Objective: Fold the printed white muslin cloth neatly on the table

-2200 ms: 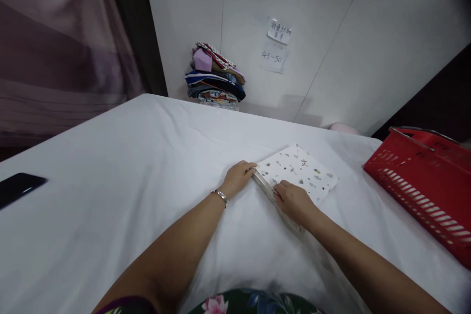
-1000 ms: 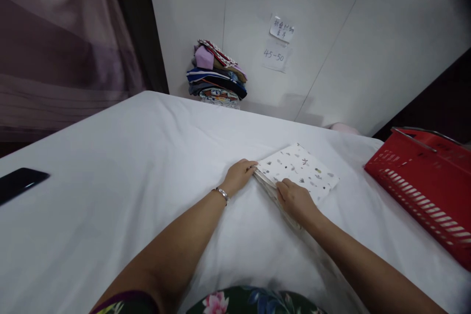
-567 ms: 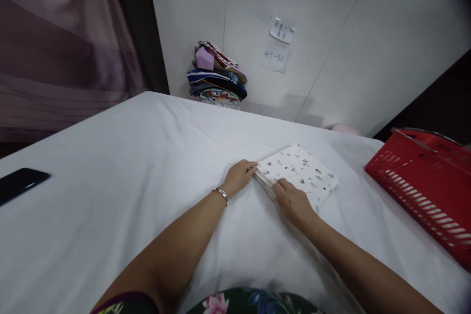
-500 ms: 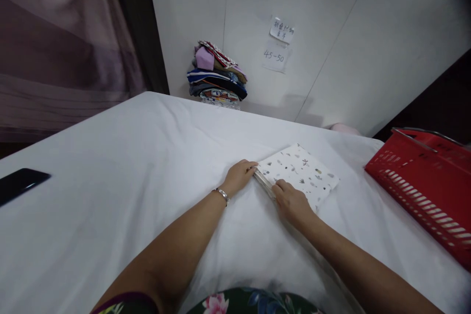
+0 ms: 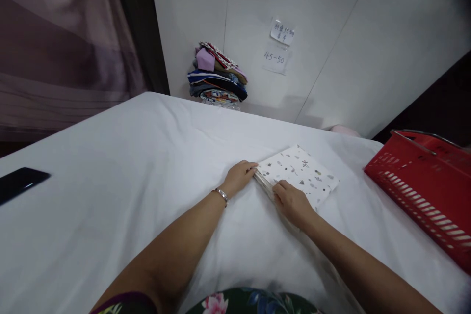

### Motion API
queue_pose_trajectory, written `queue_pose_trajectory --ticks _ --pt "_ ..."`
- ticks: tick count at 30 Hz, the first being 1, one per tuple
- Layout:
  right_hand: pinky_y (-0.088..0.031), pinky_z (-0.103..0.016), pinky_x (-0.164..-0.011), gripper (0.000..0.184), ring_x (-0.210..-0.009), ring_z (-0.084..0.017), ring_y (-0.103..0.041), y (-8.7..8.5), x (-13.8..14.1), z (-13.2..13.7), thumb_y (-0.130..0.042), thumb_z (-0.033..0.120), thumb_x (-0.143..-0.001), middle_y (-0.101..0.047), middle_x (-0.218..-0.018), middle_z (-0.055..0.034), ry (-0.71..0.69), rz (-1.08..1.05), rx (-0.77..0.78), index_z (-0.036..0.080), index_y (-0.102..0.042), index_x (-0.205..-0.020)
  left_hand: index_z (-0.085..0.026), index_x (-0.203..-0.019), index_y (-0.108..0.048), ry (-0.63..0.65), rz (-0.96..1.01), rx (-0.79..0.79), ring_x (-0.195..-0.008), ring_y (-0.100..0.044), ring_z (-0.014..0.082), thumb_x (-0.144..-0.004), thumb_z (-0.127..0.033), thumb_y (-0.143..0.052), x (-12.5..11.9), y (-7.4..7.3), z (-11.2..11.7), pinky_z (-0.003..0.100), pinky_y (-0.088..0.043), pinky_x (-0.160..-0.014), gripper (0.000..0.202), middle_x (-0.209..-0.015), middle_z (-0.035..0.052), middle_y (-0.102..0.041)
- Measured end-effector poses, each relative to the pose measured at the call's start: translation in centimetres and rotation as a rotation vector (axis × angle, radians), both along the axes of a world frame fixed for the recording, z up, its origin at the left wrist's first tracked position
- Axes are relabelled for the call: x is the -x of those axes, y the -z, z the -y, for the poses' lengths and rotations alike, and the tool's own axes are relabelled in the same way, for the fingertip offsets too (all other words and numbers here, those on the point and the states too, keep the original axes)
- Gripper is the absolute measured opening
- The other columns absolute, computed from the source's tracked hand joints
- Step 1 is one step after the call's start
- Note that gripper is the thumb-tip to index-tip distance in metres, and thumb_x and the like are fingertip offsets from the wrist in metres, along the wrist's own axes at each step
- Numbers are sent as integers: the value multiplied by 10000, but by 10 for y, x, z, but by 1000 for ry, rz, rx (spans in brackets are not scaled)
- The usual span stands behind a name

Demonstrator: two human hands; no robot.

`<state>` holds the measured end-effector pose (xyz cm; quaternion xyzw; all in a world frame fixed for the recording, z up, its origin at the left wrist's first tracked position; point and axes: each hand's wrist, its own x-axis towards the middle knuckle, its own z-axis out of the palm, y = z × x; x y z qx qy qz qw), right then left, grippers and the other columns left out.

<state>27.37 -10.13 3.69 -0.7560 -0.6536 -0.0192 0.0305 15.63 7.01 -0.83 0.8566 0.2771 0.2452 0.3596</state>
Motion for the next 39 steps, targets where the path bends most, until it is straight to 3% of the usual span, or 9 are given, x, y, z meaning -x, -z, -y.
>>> queue_pose_trajectory --ticks 6,12,18,22,32,39 --pt "-336 -229 -616 154 -718 -123 -509 -1 -7 -1 -366 156 -861 -542 -898 -29 32 -122 -32 192 -516 -855 -262 -1103 -618 44 -16 4 -803 -566 135 -757 -171 -464 3 -2 -1 241 -437 -758 390 -1007 2 -606" --pt "-368 -236 -672 150 -789 -137 -531 1 -12 0 -381 160 -847 -550 -920 -26 37 -218 -73 195 -515 -906 -287 -1102 -605 41 -2 -5 -805 -560 133 -735 -230 -547 4 -1 1 233 -438 -751 377 -958 -13 -594" --pt "-370 -254 -658 357 -842 -162 -540 5 -9 -2 -382 173 -845 -555 -1033 -64 62 -124 -47 196 -427 -1198 -281 -1101 -604 42 6 14 -805 -562 129 -779 -245 -529 3 1 0 232 -433 -749 332 -963 -8 -591" --pt "-355 -261 -598 432 -882 -193 -527 1 -1 -9 -393 222 -849 -537 -1067 -92 56 11 -13 175 -361 -1277 -276 -1111 -601 25 -12 2 -875 -556 142 -798 -251 -518 2 1 0 234 -424 -766 324 -979 -3 -592" --pt "-313 -244 -574 215 -819 -165 -525 -4 -2 -24 -359 189 -877 -550 -951 -69 68 64 11 183 -520 -1019 -295 -1109 -600 28 1 -22 -855 -553 131 -808 -261 -519 0 6 -1 225 -419 -749 313 -955 -15 -590" --pt "-280 -247 -533 200 -796 -166 -526 3 3 -23 -388 215 -869 -554 -948 -63 53 94 45 181 -505 -1028 -287 -1103 -606 19 2 -5 -892 -548 139 -813 -250 -502 1 5 -1 231 -418 -782 311 -985 -6 -591"
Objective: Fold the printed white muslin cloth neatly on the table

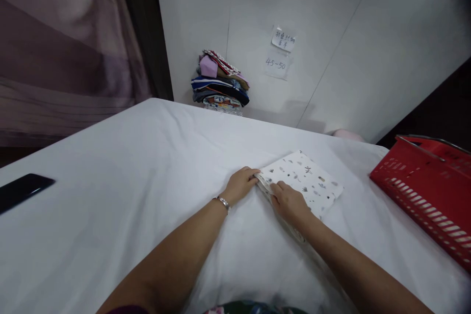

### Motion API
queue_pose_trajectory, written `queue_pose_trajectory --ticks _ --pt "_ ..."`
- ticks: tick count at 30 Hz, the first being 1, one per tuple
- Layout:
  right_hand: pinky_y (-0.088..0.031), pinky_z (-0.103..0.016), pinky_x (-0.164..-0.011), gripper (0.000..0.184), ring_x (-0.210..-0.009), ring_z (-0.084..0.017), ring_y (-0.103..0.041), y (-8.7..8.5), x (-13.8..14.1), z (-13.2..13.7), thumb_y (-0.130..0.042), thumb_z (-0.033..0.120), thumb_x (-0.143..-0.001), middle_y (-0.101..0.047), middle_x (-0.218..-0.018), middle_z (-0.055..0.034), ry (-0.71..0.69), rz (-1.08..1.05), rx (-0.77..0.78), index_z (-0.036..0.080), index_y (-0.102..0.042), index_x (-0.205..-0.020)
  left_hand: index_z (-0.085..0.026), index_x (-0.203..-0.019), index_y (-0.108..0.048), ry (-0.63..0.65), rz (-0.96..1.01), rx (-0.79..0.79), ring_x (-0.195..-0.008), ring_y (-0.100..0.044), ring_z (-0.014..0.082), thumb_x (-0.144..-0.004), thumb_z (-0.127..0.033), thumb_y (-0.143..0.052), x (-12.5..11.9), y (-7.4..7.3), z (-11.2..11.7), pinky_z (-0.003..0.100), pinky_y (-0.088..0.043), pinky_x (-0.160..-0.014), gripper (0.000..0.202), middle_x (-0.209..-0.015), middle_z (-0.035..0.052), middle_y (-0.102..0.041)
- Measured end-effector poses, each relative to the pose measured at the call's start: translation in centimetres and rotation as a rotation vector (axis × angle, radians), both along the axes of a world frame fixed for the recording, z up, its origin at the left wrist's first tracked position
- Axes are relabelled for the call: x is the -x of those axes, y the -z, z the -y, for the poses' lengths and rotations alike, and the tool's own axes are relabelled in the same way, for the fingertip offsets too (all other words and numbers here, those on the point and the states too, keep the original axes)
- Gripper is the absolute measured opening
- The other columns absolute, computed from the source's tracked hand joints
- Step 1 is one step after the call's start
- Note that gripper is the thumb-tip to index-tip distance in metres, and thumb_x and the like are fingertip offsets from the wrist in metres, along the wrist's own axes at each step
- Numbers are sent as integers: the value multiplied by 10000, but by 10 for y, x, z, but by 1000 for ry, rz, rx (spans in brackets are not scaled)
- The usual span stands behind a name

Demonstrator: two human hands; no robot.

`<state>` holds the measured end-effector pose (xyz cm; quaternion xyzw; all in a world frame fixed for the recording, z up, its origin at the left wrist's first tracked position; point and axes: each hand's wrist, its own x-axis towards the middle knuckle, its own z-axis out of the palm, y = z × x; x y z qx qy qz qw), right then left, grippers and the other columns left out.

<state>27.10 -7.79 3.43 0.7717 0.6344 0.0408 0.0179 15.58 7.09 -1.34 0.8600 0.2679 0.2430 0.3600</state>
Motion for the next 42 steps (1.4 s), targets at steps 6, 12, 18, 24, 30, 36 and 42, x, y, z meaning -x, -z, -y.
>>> queue_pose_trajectory --ticks 6,12,18,24,30,36,42 --pt "-279 -249 -517 180 -767 -168 -543 0 1 -6 -402 252 -873 -559 -940 -66 33 4 17 185 -495 -1013 -286 -1100 -607 -6 16 -4 -881 -555 135 -801 -247 -508 0 1 0 231 -421 -774 318 -982 -12 -594" --pt "-324 -248 -560 150 -758 -166 -556 -5 4 -21 -403 244 -873 -561 -939 -70 56 7 26 181 -501 -968 -272 -1121 -594 -5 14 7 -868 -563 140 -792 -239 -495 1 0 0 244 -429 -778 345 -988 -2 -603" --pt "-363 -257 -608 175 -814 -183 -558 1 4 -40 -391 233 -873 -551 -973 -86 43 13 23 175 -498 -998 -234 -1173 -548 -43 -2 8 -921 -561 159 -762 -211 -510 1 0 -1 261 -428 -820 414 -1026 17 -614" --pt "-364 -259 -624 227 -800 -177 -565 -3 1 -50 -365 257 -888 -561 -967 -84 18 -8 25 172 -511 -1039 -234 -1111 -581 -43 -23 -29 -891 -566 154 -769 -214 -504 0 2 -3 255 -426 -792 352 -981 14 -617" --pt "-342 -250 -605 196 -788 -161 -561 -6 -2 -49 -383 235 -875 -564 -957 -66 25 -28 -15 177 -526 -996 -246 -1087 -584 -45 -44 -15 -871 -562 151 -761 -221 -524 0 0 -2 242 -419 -758 332 -963 5 -616" --pt "-325 -250 -597 208 -781 -156 -546 -7 -3 -47 -375 240 -878 -555 -956 -58 54 -48 -50 190 -510 -1029 -234 -961 -613 -49 -61 -34 -837 -552 151 -793 -233 -494 0 -7 0 243 -409 -718 206 -902 7 -607" --pt "-316 -252 -607 198 -754 -145 -539 -1 -2 -46 -375 238 -879 -551 -942 -46 41 -68 -57 190 -514 -1012 -187 -803 -588 -182 -199 -130 -813 -542 163 -842 -251 -421 -6 -8 7 270 -394 -692 184 -877 45 -587"
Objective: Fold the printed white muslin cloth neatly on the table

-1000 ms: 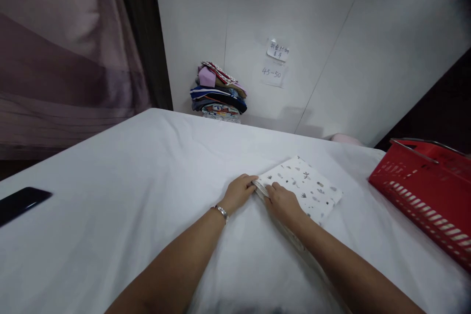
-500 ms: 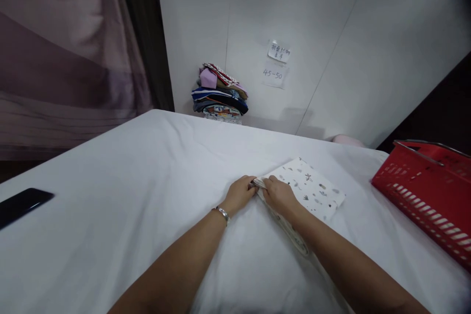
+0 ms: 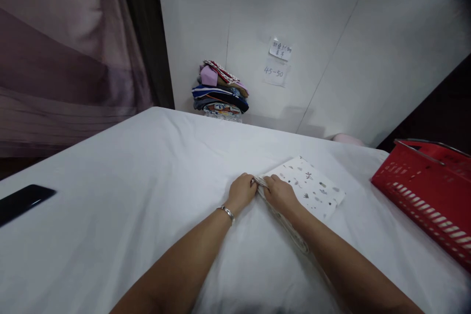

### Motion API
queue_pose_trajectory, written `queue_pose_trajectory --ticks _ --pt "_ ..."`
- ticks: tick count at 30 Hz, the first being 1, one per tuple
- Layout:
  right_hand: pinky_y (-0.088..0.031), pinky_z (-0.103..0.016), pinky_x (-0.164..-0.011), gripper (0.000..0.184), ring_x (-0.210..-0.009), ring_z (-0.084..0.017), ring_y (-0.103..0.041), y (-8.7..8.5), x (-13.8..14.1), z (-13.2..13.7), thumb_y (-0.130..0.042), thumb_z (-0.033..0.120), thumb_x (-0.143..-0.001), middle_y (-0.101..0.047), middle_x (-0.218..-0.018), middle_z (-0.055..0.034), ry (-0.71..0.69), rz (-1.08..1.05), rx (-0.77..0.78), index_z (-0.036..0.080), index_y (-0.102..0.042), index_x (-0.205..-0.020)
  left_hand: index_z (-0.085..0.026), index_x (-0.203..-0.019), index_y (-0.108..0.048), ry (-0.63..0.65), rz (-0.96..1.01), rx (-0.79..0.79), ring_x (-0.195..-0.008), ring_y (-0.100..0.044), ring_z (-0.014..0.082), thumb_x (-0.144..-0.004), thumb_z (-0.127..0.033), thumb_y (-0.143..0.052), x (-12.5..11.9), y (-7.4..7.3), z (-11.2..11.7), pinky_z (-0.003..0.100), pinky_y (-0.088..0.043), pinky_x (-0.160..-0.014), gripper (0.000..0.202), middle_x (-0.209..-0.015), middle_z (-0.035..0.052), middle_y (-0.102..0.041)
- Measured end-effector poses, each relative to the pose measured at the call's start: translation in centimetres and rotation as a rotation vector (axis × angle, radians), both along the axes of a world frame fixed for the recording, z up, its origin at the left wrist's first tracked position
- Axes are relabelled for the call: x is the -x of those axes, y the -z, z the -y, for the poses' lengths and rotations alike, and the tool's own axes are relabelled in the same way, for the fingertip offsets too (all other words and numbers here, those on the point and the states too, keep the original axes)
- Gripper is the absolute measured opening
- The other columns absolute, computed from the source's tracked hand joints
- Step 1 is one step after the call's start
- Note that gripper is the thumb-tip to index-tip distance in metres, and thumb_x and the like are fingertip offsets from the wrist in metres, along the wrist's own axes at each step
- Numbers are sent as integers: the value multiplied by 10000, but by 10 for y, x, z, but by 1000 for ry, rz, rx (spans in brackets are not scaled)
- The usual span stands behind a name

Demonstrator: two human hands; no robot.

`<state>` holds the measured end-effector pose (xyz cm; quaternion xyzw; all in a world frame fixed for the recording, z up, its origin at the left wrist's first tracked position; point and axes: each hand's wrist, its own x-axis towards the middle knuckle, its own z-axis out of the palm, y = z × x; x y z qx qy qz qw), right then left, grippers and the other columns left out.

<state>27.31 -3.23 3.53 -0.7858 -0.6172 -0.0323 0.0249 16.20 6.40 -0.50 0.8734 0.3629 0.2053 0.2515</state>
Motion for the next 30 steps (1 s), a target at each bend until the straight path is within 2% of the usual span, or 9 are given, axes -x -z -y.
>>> queue_pose_trajectory --ticks 5,11,17,22,24,27,30 --pt "-312 -243 -607 206 -763 -138 -540 1 2 1 -380 277 -892 -546 -951 -39 -14 -17 4 192 -518 -1019 -177 -824 -567 -72 -63 -41 -852 -540 175 -816 -237 -449 -4 1 4 277 -382 -702 132 -914 62 -582" --pt "-326 -235 -668 203 -828 -137 -536 -2 1 2 -372 244 -896 -541 -955 -37 -11 -50 -34 201 -519 -1030 -196 -821 -552 -47 -37 3 -829 -560 172 -801 -227 -468 -3 0 0 268 -372 -684 92 -880 40 -615" --pt "-319 -246 -600 199 -750 -145 -549 1 3 0 -372 249 -892 -553 -932 -52 -1 5 49 184 -522 -1005 -207 -855 -543 -66 -49 71 -761 -581 170 -806 -238 -467 -3 -4 1 256 -358 -618 96 -806 19 -641" --pt "-328 -248 -606 205 -758 -149 -558 2 2 -1 -357 243 -897 -551 -949 -54 -9 15 18 187 -518 -1010 -204 -843 -549 -107 -17 147 -767 -584 159 -796 -235 -476 -2 -8 1 240 -354 -599 92 -843 20 -653" --pt "-330 -251 -595 204 -754 -156 -565 3 3 -1 -367 231 -889 -556 -950 -59 -6 27 28 184 -514 -1022 -210 -882 -547 -108 8 154 -773 -587 159 -794 -231 -475 -1 -8 1 239 -359 -605 116 -850 16 -656" --pt "-338 -253 -586 202 -748 -163 -576 6 5 -2 -378 202 -872 -568 -943 -62 -21 43 27 178 -519 -1015 -225 -1036 -510 -96 69 178 -789 -596 161 -799 -223 -464 1 -7 1 242 -374 -634 241 -877 11 -662" --pt "-356 -253 -595 220 -747 -165 -581 6 7 -4 -375 195 -870 -575 -943 -66 -31 33 18 173 -521 -1034 -234 -1126 -479 -71 119 205 -819 -603 166 -840 -314 -441 2 -6 1 248 -385 -668 299 -902 14 -668"
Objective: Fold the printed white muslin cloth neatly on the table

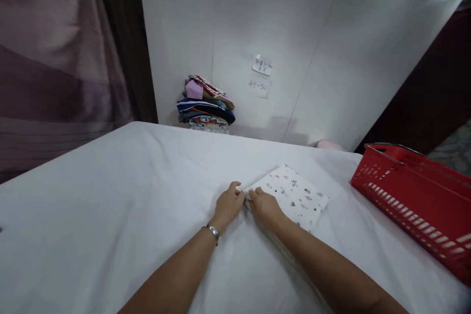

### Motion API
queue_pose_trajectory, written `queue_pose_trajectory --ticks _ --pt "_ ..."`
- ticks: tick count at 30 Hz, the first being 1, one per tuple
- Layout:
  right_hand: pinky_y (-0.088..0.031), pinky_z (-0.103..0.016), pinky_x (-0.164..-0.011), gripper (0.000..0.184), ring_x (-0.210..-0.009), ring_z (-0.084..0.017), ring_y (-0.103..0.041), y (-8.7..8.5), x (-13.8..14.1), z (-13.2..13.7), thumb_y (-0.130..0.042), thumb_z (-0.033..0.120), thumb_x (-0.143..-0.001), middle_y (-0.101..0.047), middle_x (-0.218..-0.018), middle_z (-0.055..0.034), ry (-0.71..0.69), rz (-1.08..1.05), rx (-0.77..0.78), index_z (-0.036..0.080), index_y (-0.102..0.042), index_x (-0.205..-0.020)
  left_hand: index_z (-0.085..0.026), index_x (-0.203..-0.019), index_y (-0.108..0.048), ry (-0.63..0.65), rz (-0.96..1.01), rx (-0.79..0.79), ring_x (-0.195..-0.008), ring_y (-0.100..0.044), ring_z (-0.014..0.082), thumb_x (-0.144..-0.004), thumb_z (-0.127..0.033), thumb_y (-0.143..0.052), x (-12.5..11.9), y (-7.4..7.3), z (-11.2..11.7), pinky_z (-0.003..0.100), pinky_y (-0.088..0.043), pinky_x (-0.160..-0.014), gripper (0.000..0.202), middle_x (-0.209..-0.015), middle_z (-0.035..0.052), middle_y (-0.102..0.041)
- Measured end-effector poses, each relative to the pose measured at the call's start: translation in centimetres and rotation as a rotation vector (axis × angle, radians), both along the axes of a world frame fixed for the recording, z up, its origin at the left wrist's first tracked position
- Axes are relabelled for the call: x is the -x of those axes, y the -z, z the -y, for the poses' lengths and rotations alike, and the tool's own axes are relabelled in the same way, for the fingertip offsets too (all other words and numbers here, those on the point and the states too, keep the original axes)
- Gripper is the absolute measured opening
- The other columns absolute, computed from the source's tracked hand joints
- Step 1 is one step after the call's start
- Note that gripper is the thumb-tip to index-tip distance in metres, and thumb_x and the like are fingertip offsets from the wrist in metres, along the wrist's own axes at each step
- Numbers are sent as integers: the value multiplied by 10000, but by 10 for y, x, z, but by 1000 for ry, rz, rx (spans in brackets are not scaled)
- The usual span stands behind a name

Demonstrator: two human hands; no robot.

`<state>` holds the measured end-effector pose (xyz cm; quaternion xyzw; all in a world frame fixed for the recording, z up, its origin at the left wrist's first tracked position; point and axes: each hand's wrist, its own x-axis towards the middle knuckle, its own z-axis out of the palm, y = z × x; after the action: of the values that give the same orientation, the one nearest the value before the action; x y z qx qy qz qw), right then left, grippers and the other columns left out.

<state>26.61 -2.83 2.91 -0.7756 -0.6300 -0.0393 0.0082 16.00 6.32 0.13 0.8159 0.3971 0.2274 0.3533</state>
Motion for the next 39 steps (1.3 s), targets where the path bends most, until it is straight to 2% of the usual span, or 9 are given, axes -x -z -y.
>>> queue_pose_trajectory --ticks 6,11,16,19,22,30,33,36,39 --pt "-407 -277 -678 267 -829 -187 -575 -10 4 8 -387 266 -882 -583 -993 -85 16 -79 -4 172 -520 -1093 -229 -918 -583 -9 -95 -92 -774 -596 161 -864 -436 -400 -3 1 2 239 -350 -613 281 -851 14 -667" --pt "-410 -301 -841 281 -1004 -199 -524 -17 2 50 -455 243 -835 -582 -1104 -68 -103 -252 -68 193 -540 -1098 -235 -883 -585 9 -99 -107 -741 -582 148 -867 -402 -397 -3 -1 0 229 -333 -596 251 -817 0 -655" --pt "-345 -402 -995 534 -1219 -239 -398 4 -2 104 -464 207 -810 -405 -1369 -128 -194 -241 -152 159 -365 -1333 -232 -856 -588 11 -106 -83 -728 -575 150 -859 -390 -399 -3 -4 -2 229 -332 -592 247 -803 0 -650" --pt "-263 -481 -1049 552 -1323 -266 -244 21 1 125 -443 186 -815 -291 -1442 -130 -238 -158 -115 154 -339 -1355 -239 -858 -592 10 -94 -79 -736 -574 155 -854 -388 -398 -3 -4 -2 233 -341 -597 244 -803 -3 -650" --pt "-222 -503 -1065 467 -1349 -266 -170 27 5 135 -407 190 -844 -257 -1458 -113 -233 -120 -97 163 -408 -1311 -246 -876 -596 13 -82 -85 -754 -577 158 -851 -397 -394 -4 -2 -2 235 -357 -616 253 -813 -5 -655" --pt "-230 -465 -1073 458 -1339 -252 -203 25 5 143 -440 229 -850 -302 -1437 -128 -266 -142 -158 154 -412 -1302 -218 -955 -605 32 -141 -81 -856 -599 182 -841 -431 -386 -7 -3 -11 254 -416 -700 327 -953 29 -661" --pt "-235 -467 -1069 424 -1328 -258 -230 26 5 143 -451 245 -848 -327 -1424 -135 -267 -140 -191 151 -444 -1262 -155 -1105 -557 -9 -137 -278 -1011 -556 221 -843 -381 -399 -11 -10 -1 314 -415 -832 380 -1128 96 -599" --pt "-231 -456 -1073 389 -1328 -254 -229 23 7 142 -443 246 -851 -329 -1424 -123 -256 -137 -202 158 -467 -1229 -181 -1160 -533 172 -19 -586 -1173 -450 225 -876 -364 -374 -17 -15 20 372 -316 -990 373 -1240 85 -538" --pt "-229 -444 -1076 376 -1324 -245 -239 20 7 142 -437 240 -850 -335 -1421 -114 -259 -140 -196 159 -474 -1216 -237 -1177 -536 450 -12 -718 -1270 -349 218 -890 -403 -371 -22 -9 32 420 -183 -1072 371 -1325 41 -479"
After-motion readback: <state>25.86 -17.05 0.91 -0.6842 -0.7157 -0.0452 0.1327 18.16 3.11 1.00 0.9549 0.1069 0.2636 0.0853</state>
